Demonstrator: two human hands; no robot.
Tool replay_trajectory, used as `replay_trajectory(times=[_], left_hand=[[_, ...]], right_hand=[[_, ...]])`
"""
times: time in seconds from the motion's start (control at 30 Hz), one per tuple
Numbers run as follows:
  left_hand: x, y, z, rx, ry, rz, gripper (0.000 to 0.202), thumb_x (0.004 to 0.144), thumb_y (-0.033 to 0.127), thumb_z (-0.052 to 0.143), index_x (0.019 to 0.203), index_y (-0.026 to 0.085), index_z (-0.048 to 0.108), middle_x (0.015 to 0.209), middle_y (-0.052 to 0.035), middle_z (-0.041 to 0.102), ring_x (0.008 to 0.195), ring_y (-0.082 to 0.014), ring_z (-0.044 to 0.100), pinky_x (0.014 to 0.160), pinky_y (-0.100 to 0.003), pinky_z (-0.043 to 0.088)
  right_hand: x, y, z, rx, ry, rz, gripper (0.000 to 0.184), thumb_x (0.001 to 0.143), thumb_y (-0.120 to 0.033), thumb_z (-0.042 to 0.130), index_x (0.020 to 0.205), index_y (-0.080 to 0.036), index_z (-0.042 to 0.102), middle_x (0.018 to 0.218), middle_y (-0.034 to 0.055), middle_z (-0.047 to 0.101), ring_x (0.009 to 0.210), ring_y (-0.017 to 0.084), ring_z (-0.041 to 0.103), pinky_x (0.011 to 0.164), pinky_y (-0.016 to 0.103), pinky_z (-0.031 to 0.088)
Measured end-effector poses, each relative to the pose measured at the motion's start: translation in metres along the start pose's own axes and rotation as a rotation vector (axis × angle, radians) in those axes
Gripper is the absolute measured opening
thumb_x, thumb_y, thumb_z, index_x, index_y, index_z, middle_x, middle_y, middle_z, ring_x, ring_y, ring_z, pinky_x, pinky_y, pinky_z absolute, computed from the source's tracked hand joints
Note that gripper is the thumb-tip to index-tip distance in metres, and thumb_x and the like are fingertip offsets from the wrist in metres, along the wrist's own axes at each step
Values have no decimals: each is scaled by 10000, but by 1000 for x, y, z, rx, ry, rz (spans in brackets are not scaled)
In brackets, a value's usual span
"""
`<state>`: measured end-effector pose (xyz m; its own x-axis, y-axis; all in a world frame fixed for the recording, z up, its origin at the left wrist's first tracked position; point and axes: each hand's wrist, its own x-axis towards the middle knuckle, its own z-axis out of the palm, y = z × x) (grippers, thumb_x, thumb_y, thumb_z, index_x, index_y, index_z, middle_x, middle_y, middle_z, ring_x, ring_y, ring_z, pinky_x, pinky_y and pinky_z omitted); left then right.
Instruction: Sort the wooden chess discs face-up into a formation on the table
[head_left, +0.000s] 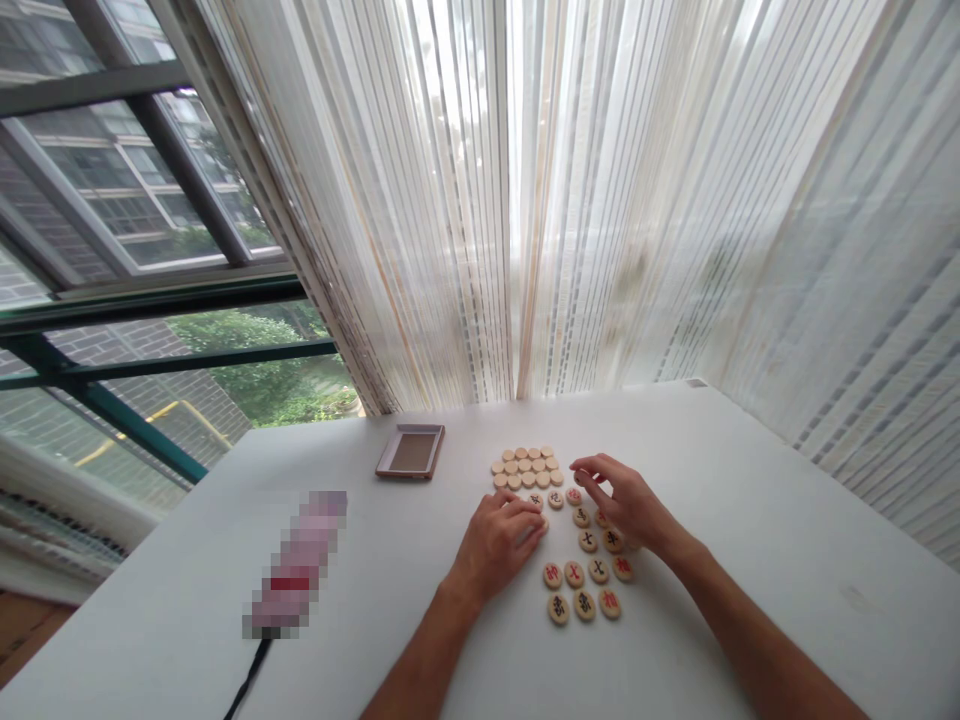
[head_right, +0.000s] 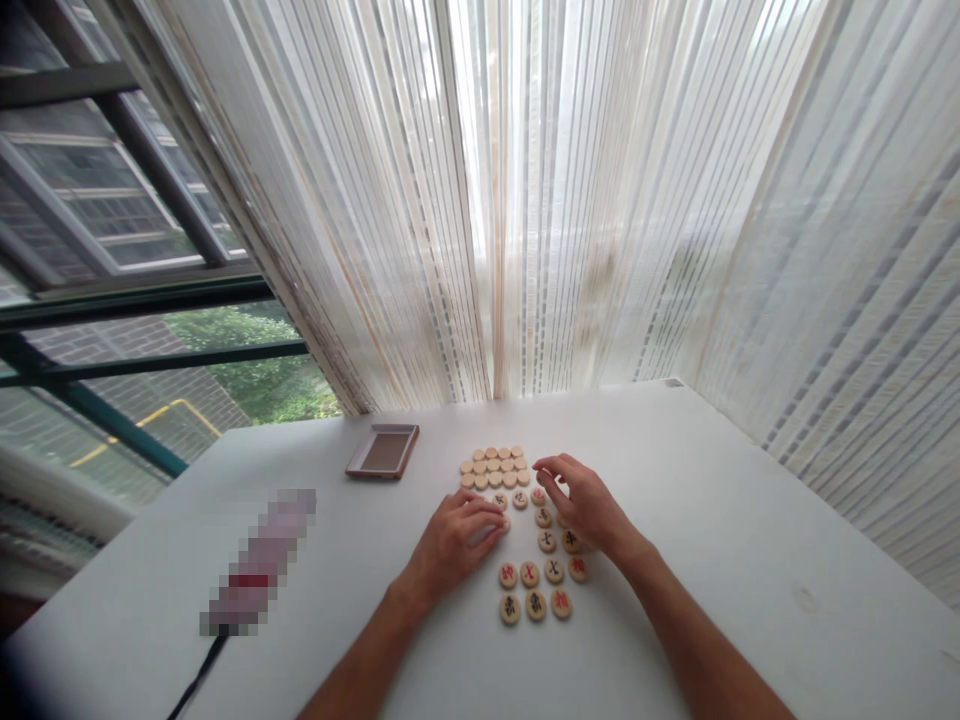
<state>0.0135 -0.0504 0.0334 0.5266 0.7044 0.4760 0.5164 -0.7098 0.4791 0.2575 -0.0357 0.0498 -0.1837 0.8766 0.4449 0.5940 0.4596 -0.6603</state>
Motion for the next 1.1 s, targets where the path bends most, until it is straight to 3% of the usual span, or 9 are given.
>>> replay_trajectory(times=[0.2,0.57,0.83,1.1], left_hand=[[-2,-5,1,50,-55,-1,154,907,229,639,1001,278,752,1041,-47,758,968,-251,630,877,-421,459],[-1,-6,2,75,-77,2,164,938,242,603,997,278,751,1058,-37,756,968,-253,624,863,-411,452],[-2,-5,1,106,-77,17,153,925,241,619,1003,275,746,1049,-50,753,966,-254,630,861,-414,465],[-2,-5,2,141,-38,36,119,923,237,630,978,250,735,1027,-37,752,958,-228,628,854,-389,480]], right_hand=[[-1,-2,3,27,-56,-59,213,957,-339,529,1053,-244,695,922,52,703,836,200,676,771,338,570],[-3,-3,4,34,-94,-37,201,960,-320,529,1043,-246,696,914,42,698,847,198,673,788,333,556],[-2,-5,2,51,-65,-38,203,960,-334,534,1043,-245,697,914,43,694,841,194,674,767,322,563],[-4,-13,7,143,-132,-31,207,957,-319,530,1044,-228,695,931,50,697,852,186,658,767,303,544]])
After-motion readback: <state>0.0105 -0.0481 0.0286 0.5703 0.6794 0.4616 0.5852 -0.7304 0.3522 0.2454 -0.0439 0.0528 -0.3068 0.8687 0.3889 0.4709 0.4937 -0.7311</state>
